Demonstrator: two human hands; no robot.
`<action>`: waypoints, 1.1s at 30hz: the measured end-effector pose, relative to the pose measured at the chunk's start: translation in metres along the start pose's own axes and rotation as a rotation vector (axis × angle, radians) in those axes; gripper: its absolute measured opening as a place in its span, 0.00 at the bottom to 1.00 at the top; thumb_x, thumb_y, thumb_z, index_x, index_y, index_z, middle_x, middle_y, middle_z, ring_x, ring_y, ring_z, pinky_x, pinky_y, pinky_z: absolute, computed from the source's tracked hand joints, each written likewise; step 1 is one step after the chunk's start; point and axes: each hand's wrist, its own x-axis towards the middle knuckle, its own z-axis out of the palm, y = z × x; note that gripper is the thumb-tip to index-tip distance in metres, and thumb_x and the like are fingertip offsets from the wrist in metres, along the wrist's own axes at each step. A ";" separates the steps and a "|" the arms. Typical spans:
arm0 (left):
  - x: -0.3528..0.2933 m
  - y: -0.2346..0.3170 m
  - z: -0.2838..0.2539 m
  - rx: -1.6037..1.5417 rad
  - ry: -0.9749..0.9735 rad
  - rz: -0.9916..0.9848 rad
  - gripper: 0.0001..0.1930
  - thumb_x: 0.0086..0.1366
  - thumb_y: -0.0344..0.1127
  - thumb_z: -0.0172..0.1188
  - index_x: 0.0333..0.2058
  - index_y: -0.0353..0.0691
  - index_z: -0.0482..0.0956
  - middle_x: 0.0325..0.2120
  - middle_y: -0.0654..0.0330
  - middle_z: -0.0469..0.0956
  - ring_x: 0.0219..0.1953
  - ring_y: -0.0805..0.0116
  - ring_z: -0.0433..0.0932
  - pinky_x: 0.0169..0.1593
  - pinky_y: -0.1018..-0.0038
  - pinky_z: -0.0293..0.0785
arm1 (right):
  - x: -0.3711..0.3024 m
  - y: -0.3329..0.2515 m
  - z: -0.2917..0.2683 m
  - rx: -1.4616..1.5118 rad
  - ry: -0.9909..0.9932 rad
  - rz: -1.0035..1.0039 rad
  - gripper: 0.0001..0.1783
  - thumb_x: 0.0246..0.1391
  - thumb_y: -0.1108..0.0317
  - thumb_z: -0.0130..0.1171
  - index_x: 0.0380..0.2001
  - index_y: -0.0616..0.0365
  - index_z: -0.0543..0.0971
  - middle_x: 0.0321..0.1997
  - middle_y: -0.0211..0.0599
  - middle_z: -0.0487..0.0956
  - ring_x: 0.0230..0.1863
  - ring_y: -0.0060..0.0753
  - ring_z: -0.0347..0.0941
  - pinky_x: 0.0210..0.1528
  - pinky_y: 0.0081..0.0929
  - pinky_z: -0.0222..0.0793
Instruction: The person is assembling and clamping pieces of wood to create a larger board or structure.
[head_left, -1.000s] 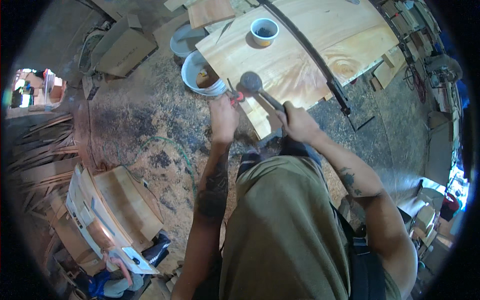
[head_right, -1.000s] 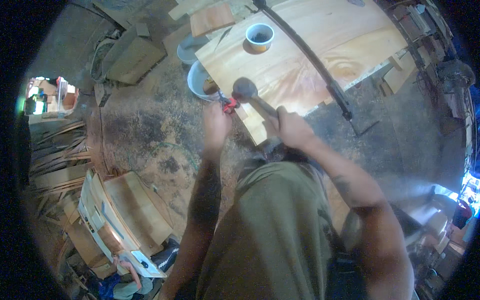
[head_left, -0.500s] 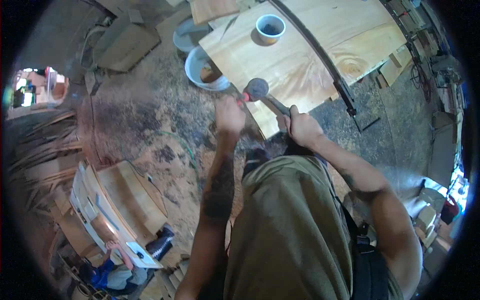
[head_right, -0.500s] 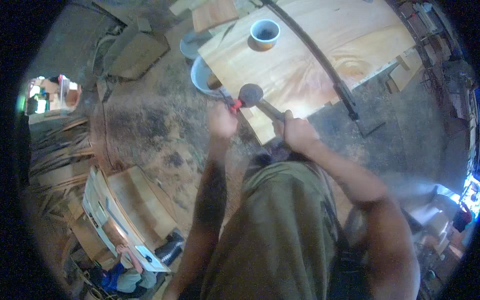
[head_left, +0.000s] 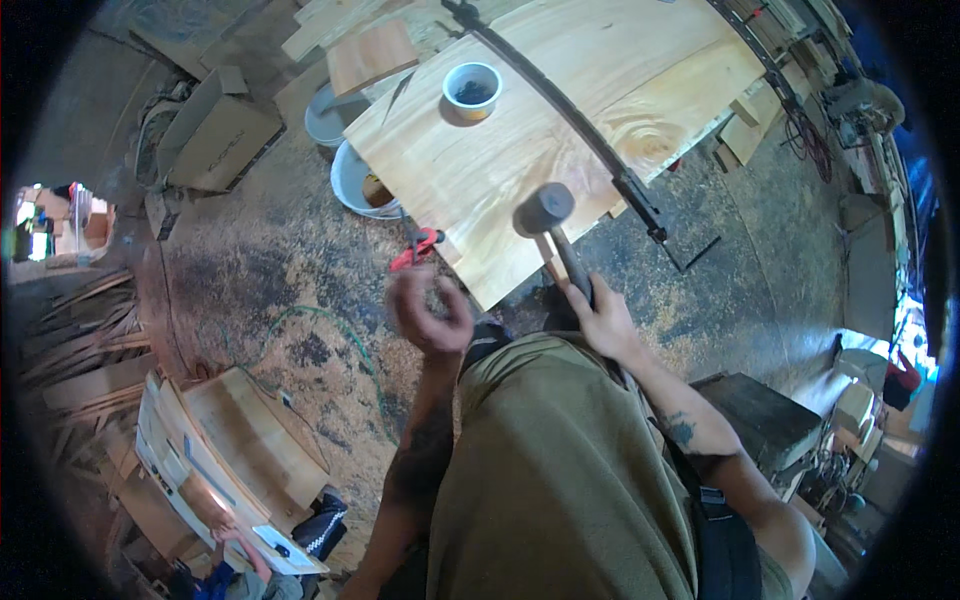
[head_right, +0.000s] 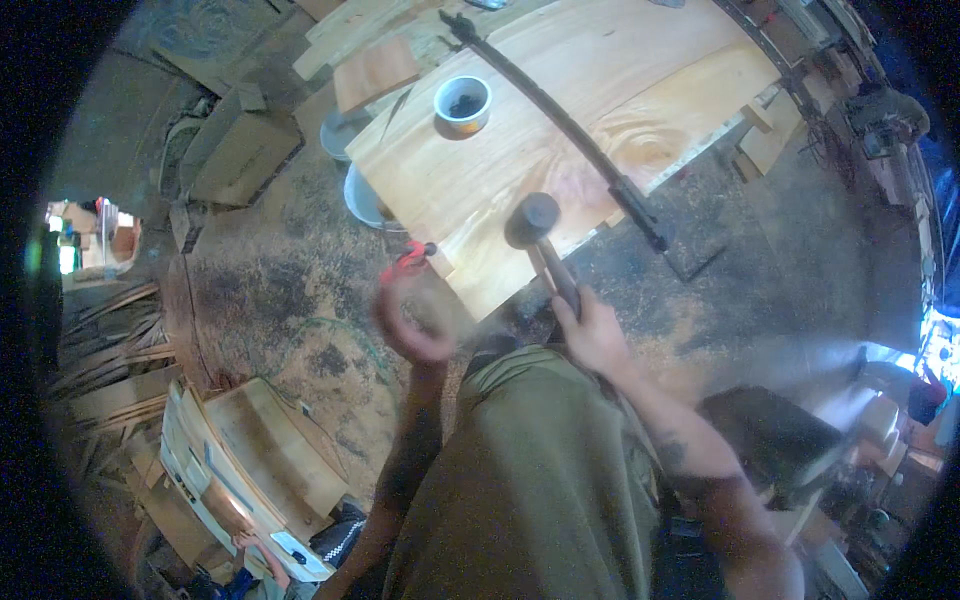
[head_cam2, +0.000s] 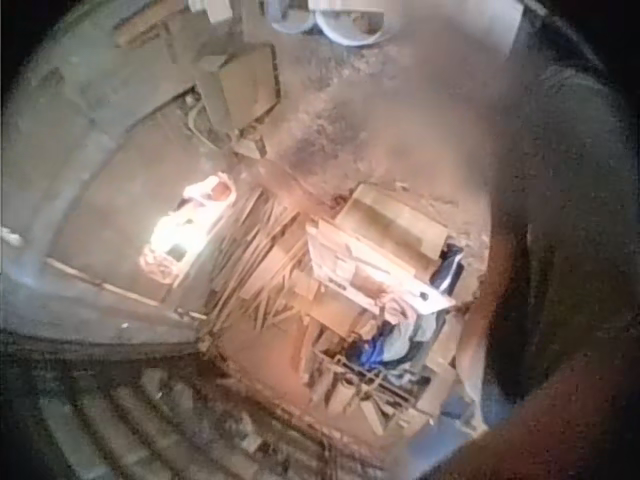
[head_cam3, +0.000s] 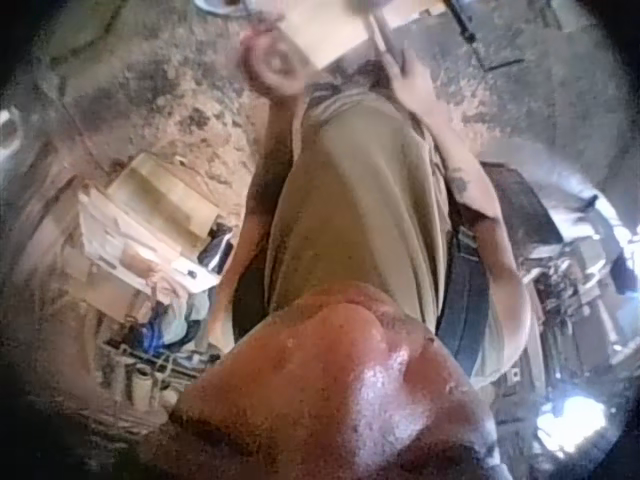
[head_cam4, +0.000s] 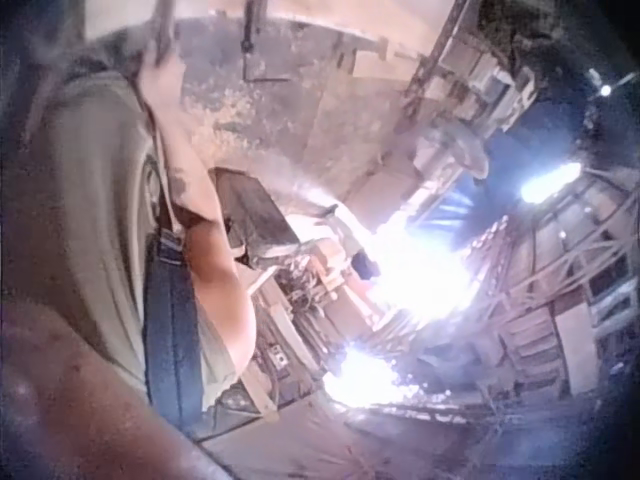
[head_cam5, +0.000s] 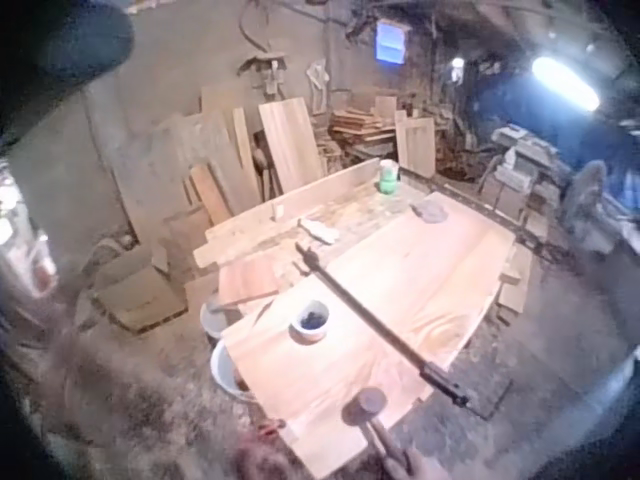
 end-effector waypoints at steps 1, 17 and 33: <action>-0.001 0.017 0.011 0.079 -0.221 -0.008 0.28 0.58 0.27 0.66 0.59 0.37 0.72 0.51 0.48 0.77 0.53 0.46 0.76 0.56 0.54 0.72 | -0.008 0.010 -0.007 0.001 0.004 0.064 0.24 0.70 0.51 0.52 0.50 0.64 0.74 0.36 0.68 0.80 0.44 0.74 0.77 0.45 0.58 0.72; 0.024 -0.003 0.175 0.390 -0.733 -0.037 0.28 0.71 0.45 0.54 0.65 0.36 0.71 0.70 0.53 0.65 0.71 0.41 0.61 0.73 0.52 0.54 | 0.054 -0.017 -0.055 0.088 0.270 -0.171 0.14 0.71 0.67 0.48 0.53 0.64 0.67 0.27 0.65 0.79 0.30 0.72 0.78 0.28 0.57 0.70; 0.031 -0.001 0.181 0.431 -0.671 0.026 0.25 0.68 0.44 0.56 0.59 0.37 0.79 0.63 0.54 0.75 0.65 0.41 0.69 0.69 0.54 0.64 | 0.091 0.003 -0.045 -0.067 0.201 -0.184 0.13 0.71 0.62 0.48 0.44 0.62 0.69 0.26 0.68 0.78 0.31 0.75 0.76 0.35 0.66 0.69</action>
